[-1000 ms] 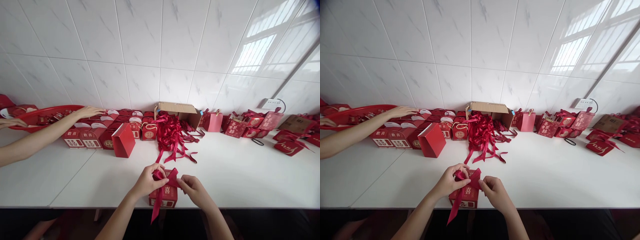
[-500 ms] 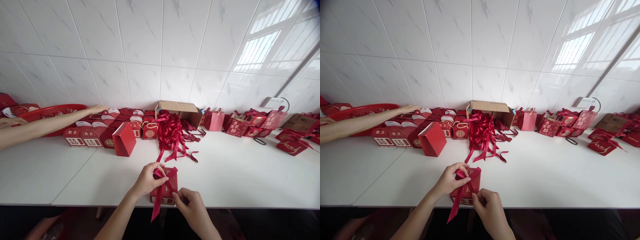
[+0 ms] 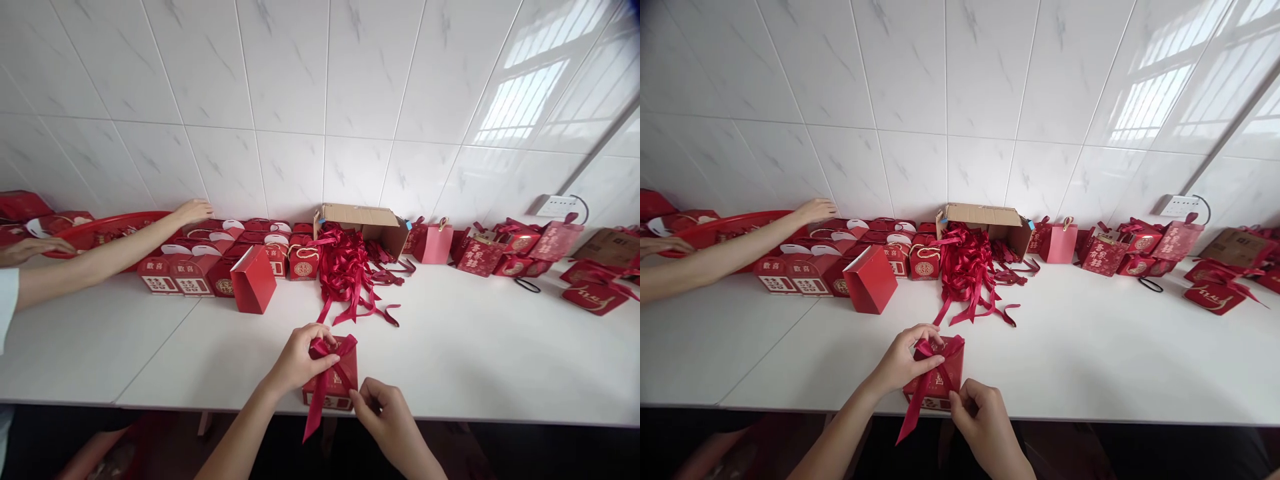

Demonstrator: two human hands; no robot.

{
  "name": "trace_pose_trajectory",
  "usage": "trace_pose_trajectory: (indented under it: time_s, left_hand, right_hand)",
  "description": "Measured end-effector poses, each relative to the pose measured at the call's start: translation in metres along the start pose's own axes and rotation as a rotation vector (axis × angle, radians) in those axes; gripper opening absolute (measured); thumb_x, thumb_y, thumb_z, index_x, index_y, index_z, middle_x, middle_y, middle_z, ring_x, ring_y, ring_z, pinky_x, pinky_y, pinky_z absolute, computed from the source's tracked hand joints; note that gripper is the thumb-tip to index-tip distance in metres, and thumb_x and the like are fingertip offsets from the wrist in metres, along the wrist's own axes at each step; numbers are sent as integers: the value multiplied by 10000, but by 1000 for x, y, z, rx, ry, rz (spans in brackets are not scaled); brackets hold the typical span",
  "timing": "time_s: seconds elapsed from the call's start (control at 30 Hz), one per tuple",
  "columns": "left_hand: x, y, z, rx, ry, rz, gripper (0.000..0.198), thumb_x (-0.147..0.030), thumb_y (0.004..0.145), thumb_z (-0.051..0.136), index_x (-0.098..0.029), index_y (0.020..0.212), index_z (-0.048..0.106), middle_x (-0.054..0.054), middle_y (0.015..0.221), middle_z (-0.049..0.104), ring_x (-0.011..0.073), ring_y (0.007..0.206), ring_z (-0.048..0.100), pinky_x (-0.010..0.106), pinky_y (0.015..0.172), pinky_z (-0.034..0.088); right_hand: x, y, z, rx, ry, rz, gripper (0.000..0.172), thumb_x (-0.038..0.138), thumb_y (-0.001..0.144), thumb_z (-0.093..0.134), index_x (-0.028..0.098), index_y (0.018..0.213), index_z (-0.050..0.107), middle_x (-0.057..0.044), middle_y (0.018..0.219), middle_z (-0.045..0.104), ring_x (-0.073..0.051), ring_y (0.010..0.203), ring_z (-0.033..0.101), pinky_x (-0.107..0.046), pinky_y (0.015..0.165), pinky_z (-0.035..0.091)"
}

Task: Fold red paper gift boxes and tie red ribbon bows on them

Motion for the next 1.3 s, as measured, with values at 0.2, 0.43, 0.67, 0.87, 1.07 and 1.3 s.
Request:
trace_pose_trajectory:
  time_s: [0.2, 0.43, 0.67, 0.87, 1.07, 1.3]
  left_hand:
    - [5, -4, -2, -25, -190, -10, 350, -385, 756, 693, -222, 1027, 544, 69, 1173, 617, 225, 1116, 573, 343, 973, 432]
    - [63, -24, -1, -401, -384, -206, 472, -620, 874, 402, -200, 1063, 507, 122, 1124, 637, 250, 1084, 603, 416, 964, 443]
    - [83, -39, 3, -381, -322, -241, 396, -575, 854, 484, -211, 1010, 503, 66, 951, 676, 212, 935, 648, 357, 891, 487]
    - [81, -36, 6, -272, -217, -214, 314, -515, 847, 528, -213, 932, 541, 56, 926, 662, 217, 930, 625, 344, 893, 457]
    - [73, -35, 6, -208, -147, -193, 260, -446, 869, 510, -216, 749, 488, 25, 844, 650, 202, 868, 591, 328, 883, 420]
    - [69, -36, 6, -210, -122, -175, 228, -399, 871, 507, -214, 740, 488, 13, 801, 613, 188, 825, 563, 299, 841, 422]
  right_hand:
    - [-27, 7, -20, -41, 11, -101, 460, 620, 735, 636, 176, 832, 562, -22, 744, 548, -165, 661, 482, -265, 585, 391]
    - [-51, 27, -2, 167, 145, -263, 1332, 481, 537, 858, 305, 1500, -46, -135, 1577, 94, -318, 1444, 135, -502, 1132, 224]
    - [-51, 21, 11, 177, 143, -231, 1157, 329, 646, 816, 294, 1507, 44, -105, 1571, 167, -276, 1442, 175, -466, 1157, 198]
    - [-98, -7, -46, -166, 52, -110, 1042, 459, 681, 738, 244, 1504, 136, -151, 1449, 401, -333, 1324, 412, -465, 1049, 392]
    - [-132, -9, -98, -946, -428, 192, 1083, 680, 726, 496, -11, 1477, 132, -296, 1474, 254, -443, 1372, 251, -593, 1083, 260]
    - [-95, 4, -50, -575, -261, 21, 540, 546, 846, 445, 210, 1244, 590, -182, 1364, 487, -447, 1351, 299, -675, 1055, 212]
Point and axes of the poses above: each hand's wrist, its own y-axis towards the middle knuckle, its own z-axis out of the palm, x = y × z, the point moved 3 cm from there along y, towards the middle knuckle
